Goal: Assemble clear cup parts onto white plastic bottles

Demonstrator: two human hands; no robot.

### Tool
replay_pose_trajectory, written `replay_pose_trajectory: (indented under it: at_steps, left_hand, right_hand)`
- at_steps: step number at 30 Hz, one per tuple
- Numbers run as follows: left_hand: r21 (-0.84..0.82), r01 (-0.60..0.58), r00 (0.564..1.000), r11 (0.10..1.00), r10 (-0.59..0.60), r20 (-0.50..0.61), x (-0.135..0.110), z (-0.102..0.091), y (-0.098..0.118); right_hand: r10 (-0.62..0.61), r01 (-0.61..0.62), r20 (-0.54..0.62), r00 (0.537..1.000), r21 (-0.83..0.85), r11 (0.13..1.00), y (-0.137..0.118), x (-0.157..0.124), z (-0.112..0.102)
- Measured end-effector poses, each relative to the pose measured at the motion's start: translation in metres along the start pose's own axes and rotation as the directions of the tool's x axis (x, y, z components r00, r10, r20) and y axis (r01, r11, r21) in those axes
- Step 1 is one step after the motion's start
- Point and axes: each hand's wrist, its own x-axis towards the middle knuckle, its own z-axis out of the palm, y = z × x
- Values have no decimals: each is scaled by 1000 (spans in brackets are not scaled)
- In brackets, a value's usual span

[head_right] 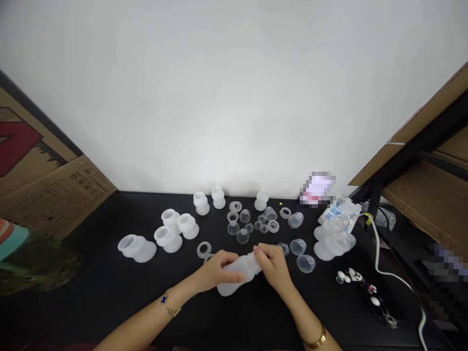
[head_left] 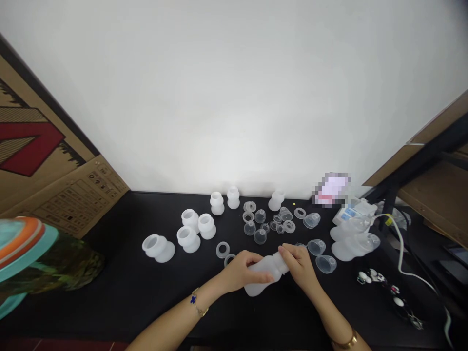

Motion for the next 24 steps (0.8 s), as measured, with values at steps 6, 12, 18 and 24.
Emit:
replay_pose_trajectory:
  at_steps: [6, 12, 18, 24]
  left_hand:
    - [40, -24, 999, 999, 25, -20, 1, 1, -2]
    - [44, -42, 999, 998, 44, -30, 0, 2, -2]
    - [60, -52, 998, 997, 54, -31, -1, 2, 0]
    - [112, -57, 996, 992, 64, -58, -2, 3, 0]
  right_hand:
    - [-9, 9, 5, 1000, 0, 1000, 2, 0, 0]
    - [-7, 7, 6, 1000, -17, 1000, 2, 0, 0]
    - [10, -10, 7, 1000, -16, 1000, 2, 0, 1]
    - [20, -20, 6, 1000, -12, 1000, 2, -1, 0]
